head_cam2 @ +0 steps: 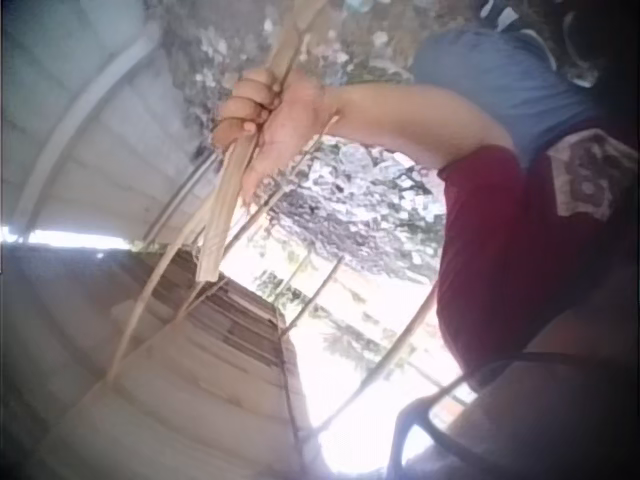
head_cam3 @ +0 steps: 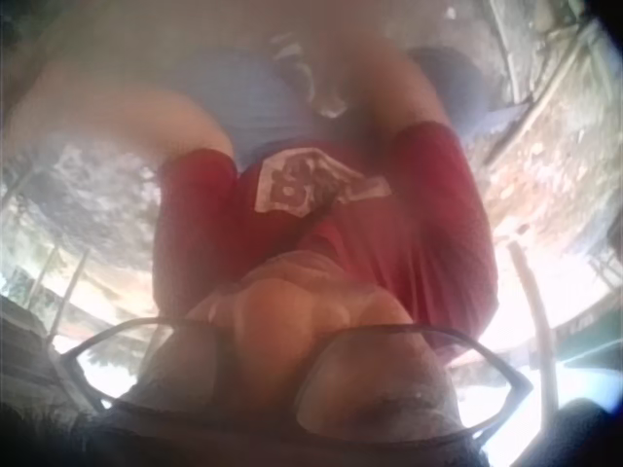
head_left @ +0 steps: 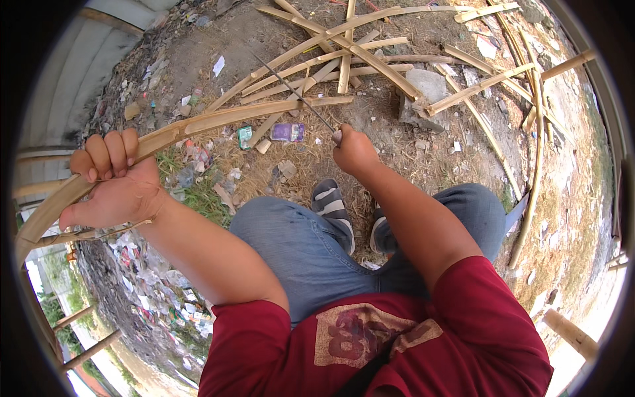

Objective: The person sits on the ground and uses a machete to split and shape a long piece of bamboo. They repeatedly strike the bamboo to create notches and thin strips, occasionally adjusting their grip and the bamboo's position.

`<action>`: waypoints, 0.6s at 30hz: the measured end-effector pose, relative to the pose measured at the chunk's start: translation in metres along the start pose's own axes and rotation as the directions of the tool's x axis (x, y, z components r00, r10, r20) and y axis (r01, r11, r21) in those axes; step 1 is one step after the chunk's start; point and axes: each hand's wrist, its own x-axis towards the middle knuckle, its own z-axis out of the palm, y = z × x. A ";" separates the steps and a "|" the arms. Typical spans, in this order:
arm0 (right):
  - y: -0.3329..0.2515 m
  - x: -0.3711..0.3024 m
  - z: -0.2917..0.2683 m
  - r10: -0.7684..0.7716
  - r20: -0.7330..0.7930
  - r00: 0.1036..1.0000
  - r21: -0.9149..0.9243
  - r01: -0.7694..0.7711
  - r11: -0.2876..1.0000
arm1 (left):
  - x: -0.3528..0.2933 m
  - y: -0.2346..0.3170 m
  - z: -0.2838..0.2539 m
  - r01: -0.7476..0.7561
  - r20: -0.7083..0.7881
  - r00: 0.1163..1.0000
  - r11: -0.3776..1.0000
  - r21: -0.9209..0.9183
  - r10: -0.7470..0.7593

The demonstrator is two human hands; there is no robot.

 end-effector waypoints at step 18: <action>0.023 0.003 0.017 0.052 -0.075 0.996 0.047 -0.049 0.998 | 0.000 0.004 -0.017 0.016 0.054 0.998 1.000 -0.013 -0.015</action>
